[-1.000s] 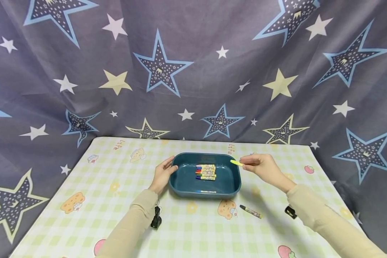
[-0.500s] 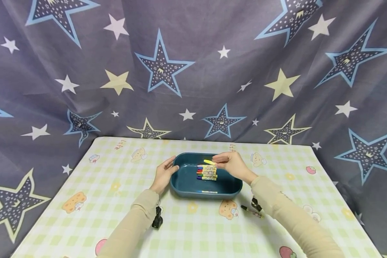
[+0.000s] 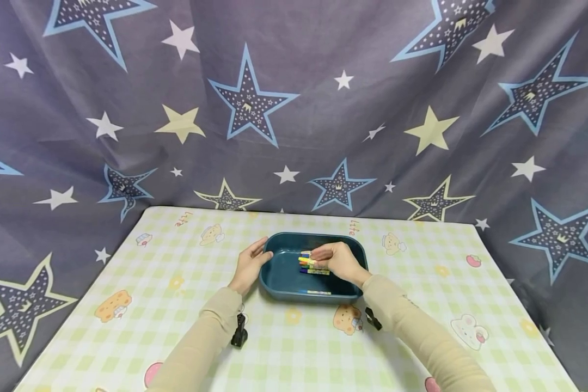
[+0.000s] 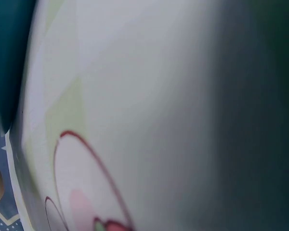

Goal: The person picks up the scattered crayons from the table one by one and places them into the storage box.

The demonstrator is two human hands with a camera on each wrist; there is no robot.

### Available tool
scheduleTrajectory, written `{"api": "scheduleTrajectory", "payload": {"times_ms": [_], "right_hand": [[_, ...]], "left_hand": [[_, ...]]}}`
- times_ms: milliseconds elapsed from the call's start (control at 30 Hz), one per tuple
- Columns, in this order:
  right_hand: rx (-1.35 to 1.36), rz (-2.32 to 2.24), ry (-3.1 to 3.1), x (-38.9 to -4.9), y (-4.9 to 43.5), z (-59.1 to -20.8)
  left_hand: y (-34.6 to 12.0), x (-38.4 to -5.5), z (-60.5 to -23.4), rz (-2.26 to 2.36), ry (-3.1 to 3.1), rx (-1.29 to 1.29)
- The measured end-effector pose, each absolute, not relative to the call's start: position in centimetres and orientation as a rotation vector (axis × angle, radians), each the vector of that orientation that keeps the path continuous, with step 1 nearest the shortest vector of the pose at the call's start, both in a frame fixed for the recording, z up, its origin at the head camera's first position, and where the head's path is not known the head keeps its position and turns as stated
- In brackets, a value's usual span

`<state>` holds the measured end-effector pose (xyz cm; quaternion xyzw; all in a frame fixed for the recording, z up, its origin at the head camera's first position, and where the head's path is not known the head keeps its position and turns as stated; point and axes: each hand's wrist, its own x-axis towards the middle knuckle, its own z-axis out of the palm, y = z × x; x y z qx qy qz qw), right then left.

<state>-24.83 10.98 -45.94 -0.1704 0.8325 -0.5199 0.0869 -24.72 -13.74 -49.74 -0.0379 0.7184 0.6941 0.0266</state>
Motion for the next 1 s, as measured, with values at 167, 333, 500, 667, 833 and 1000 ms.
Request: {"api": "scheduleTrajectory", "payload": {"times_ms": [167, 333, 500, 667, 833, 1000], "right_hand": [[-0.481, -1.520, 2.497, -24.9, 10.9, -47.1], [-0.448, -1.523, 2.468, -25.1, 10.9, -47.5], [-0.445, -1.464, 2.451, -25.0, 10.7, -47.5], [-0.476, -1.408, 2.475, -25.0, 10.7, -47.7], [-0.506, -1.400, 2.470, -24.9, 10.8, -47.9], [-0.559, -1.388, 2.473, -25.0, 10.9, -47.9]], "left_hand": [[-13.6, -24.7, -49.9, 2.142, 2.242, -0.103], [-13.7, -24.8, -49.9, 2.139, 2.244, -0.119], [-13.7, -24.8, -49.9, 2.143, 2.236, -0.124], [-13.7, -24.7, -49.9, 2.132, 2.247, -0.125], [-13.5, -24.7, -49.9, 2.131, 2.261, -0.129], [-13.6, -24.8, -49.9, 2.146, 2.262, -0.130]]}}
